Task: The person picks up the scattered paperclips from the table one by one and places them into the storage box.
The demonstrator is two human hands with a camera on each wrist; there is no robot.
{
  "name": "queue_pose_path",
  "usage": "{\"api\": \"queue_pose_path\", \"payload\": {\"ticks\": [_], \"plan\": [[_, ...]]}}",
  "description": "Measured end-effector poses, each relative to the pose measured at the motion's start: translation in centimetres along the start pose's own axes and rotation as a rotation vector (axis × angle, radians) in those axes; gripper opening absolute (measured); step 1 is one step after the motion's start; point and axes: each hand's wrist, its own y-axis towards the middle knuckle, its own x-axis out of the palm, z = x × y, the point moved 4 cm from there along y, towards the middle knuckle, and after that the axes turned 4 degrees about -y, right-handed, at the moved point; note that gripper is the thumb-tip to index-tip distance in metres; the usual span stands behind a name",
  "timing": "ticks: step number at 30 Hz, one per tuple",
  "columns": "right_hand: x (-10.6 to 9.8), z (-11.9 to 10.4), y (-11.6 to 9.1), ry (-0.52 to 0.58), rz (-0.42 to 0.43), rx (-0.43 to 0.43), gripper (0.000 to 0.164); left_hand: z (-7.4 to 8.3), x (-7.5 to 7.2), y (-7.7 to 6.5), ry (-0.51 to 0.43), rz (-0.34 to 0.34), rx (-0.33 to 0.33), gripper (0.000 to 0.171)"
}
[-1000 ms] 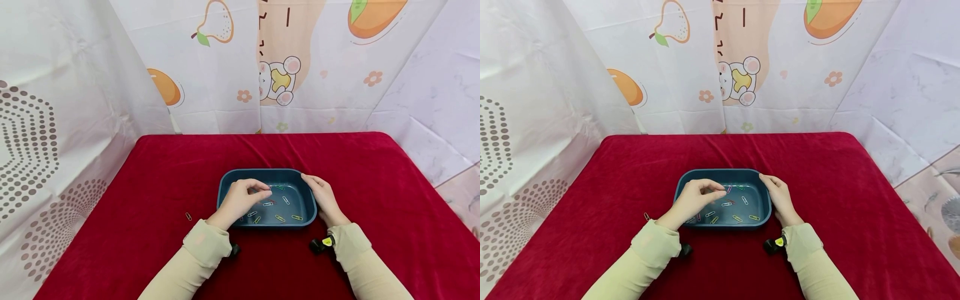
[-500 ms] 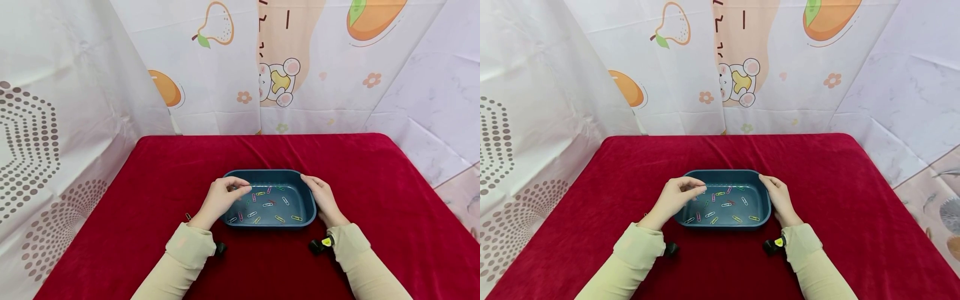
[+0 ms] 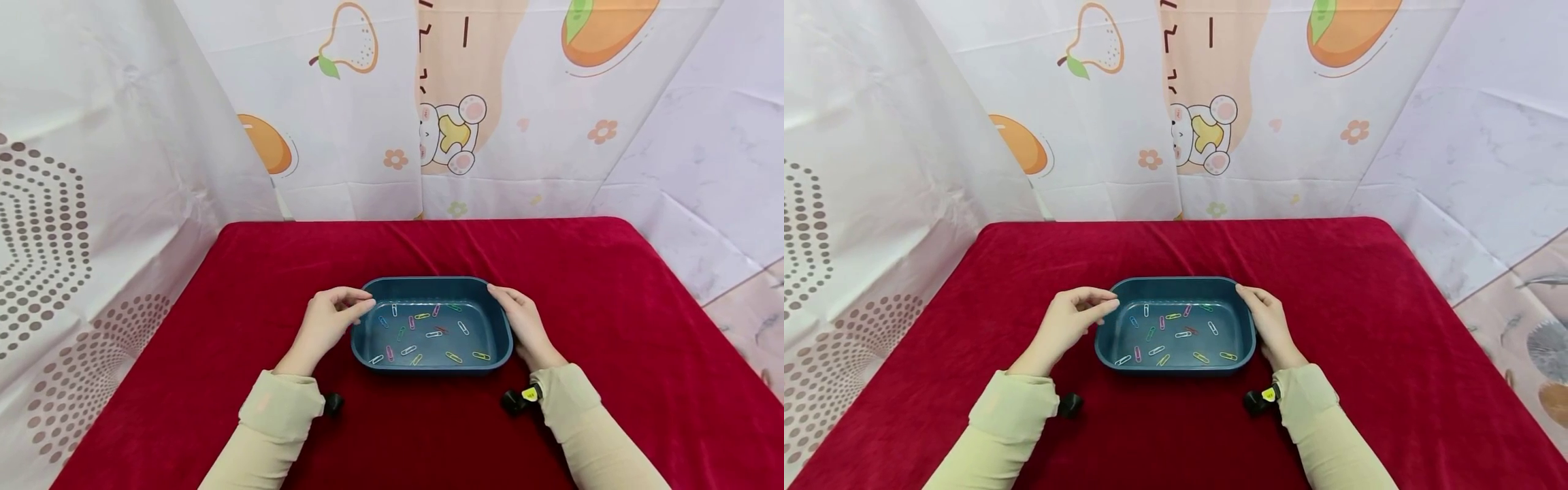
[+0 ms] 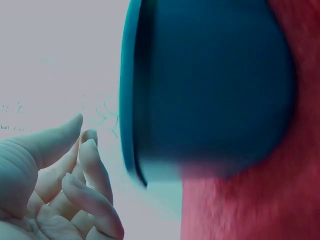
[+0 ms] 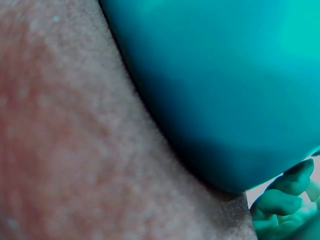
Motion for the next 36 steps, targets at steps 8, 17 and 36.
{"api": "queue_pose_path", "payload": {"ticks": [8, 17, 36], "plan": [[0.1, -0.2, -0.2, -0.022, 0.004, -0.018, 0.044, -1.8, -2.3, -0.3, 0.079, 0.039, -0.039, 0.024], [0.2, -0.3, -0.4, -0.029, 0.009, -0.034, 0.038, -3.3, -4.5, -1.1, 0.161, 0.068, -0.080, 0.026], [0.1, -0.1, -0.2, -0.038, -0.001, -0.023, 0.041, -6.4, -6.4, -2.0, 0.266, 0.048, -0.199, 0.028]]}}
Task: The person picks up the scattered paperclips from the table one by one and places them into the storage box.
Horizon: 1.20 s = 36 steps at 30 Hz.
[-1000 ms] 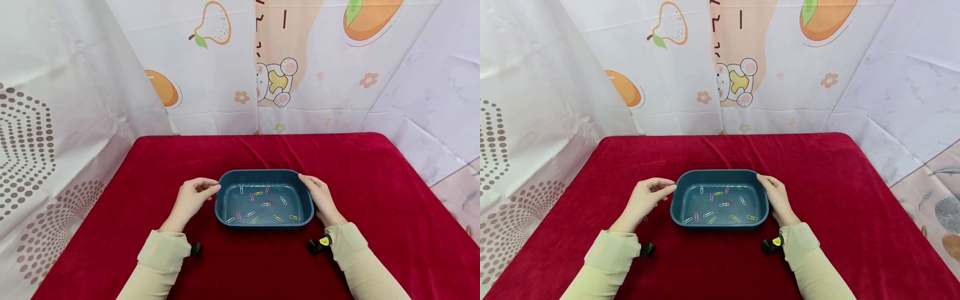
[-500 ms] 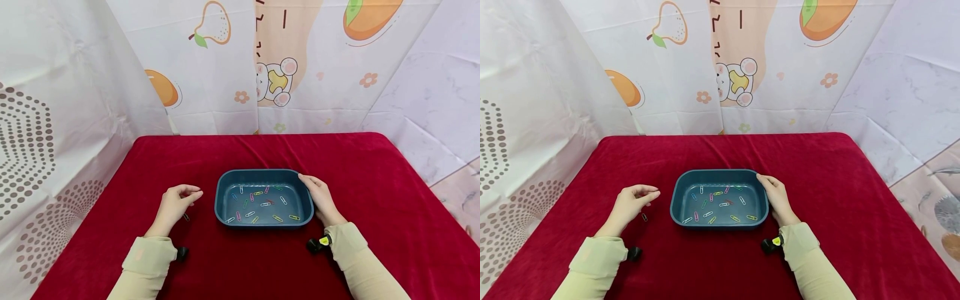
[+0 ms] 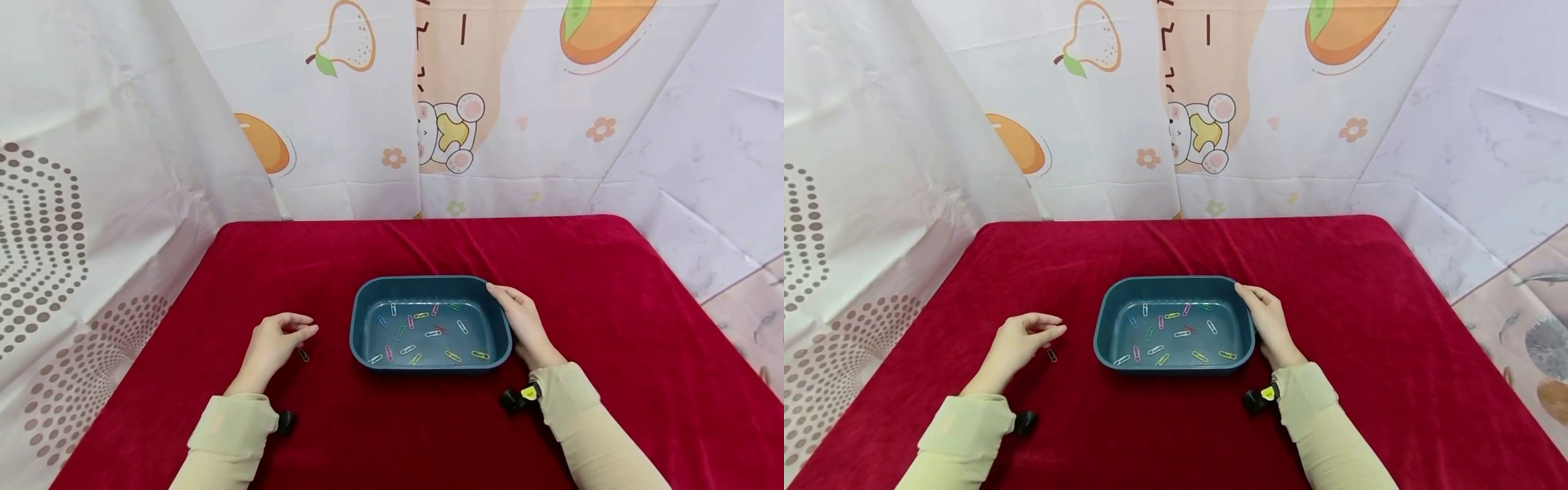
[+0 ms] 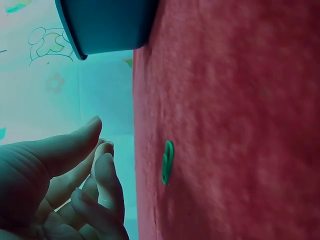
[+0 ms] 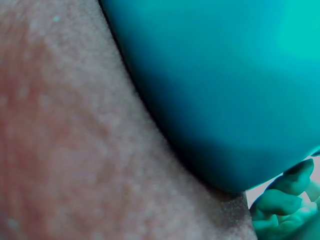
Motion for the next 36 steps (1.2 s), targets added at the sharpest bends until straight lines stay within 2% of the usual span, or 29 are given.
{"api": "queue_pose_path", "payload": {"ticks": [15, 27, 36], "plan": [[0.1, -0.3, -0.3, 0.017, -0.001, 0.003, 0.043, -1.5, 0.1, 0.0, 0.089, -0.027, 0.001, 0.028], [-0.1, -0.2, -0.2, 0.003, -0.004, 0.020, 0.052, -1.7, 0.2, 0.1, 0.112, -0.078, -0.026, 0.031], [0.1, -0.4, -0.4, 0.012, -0.003, 0.007, 0.051, -1.6, 0.3, 0.2, 0.126, -0.081, -0.038, 0.023]]}}
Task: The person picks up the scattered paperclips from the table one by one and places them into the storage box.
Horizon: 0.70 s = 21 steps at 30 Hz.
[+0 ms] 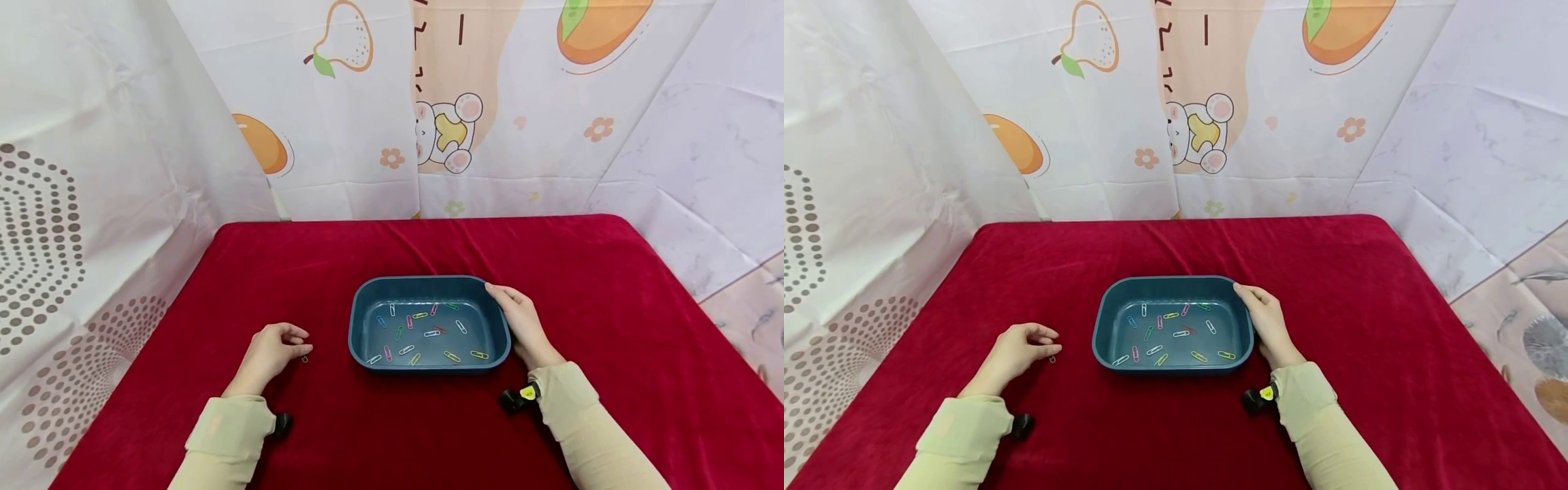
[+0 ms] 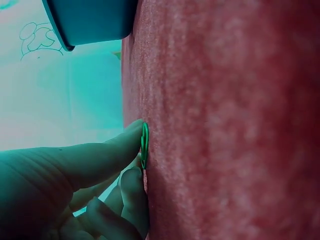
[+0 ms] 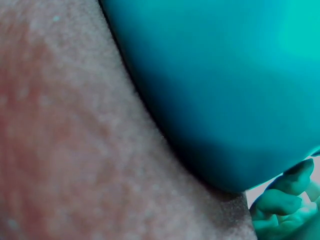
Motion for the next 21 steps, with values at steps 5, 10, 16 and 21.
{"api": "queue_pose_path", "payload": {"ticks": [5, 10, 16, 21], "plan": [[-0.01, 0.09, 0.13, 0.004, 0.002, 0.001, 0.049, 0.00, 0.13, -0.05, -0.010, -0.007, -0.012, 0.020], [-0.06, 0.18, 0.25, 0.012, 0.005, 0.003, 0.043, 0.11, 0.11, -0.05, -0.021, -0.015, -0.009, 0.019], [-0.09, 0.17, 0.32, 0.024, 0.005, 0.008, 0.039, 0.22, 0.04, 0.03, -0.017, -0.022, -0.013, 0.018], [-0.02, 0.11, 0.27, 0.033, 0.005, 0.011, 0.036, 0.13, -0.07, 0.13, -0.011, -0.043, -0.008, 0.018]]}}
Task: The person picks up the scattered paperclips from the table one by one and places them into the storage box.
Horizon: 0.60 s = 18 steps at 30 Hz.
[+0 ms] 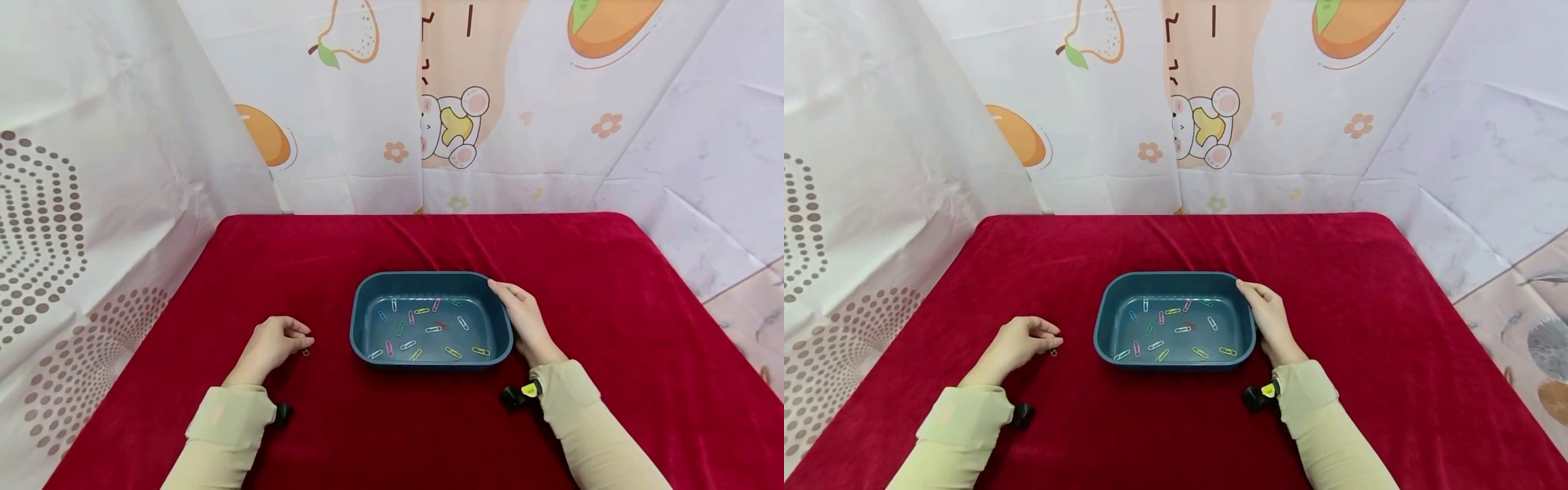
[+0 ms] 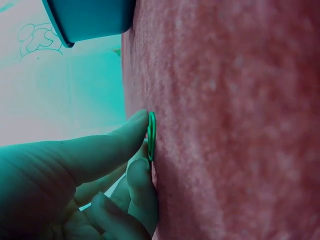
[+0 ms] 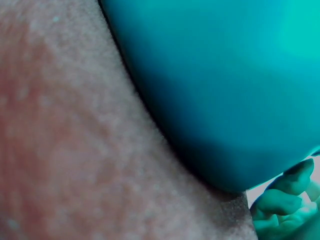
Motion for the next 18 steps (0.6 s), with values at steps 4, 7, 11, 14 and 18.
{"api": "queue_pose_path", "payload": {"ticks": [4, 7, 11, 14, 18], "plan": [[0.01, -0.02, 0.00, 0.002, 0.000, 0.003, 0.038, -0.18, -0.10, 0.03, 0.008, -0.013, -0.006, 0.018], [-0.02, -0.03, 0.02, 0.003, -0.001, 0.000, 0.038, -0.23, -0.27, -0.03, 0.013, -0.024, -0.003, 0.020], [0.02, -0.04, -0.01, 0.016, -0.005, -0.003, 0.034, -0.17, -0.59, -0.31, 0.030, -0.038, 0.010, 0.026], [0.04, -0.03, -0.05, 0.017, -0.005, -0.002, 0.033, -0.14, -0.74, -0.47, 0.041, -0.034, 0.025, 0.028], [0.05, -0.04, -0.13, -0.001, -0.002, 0.001, 0.038, -0.15, -0.73, -0.61, 0.049, -0.024, 0.037, 0.027]]}}
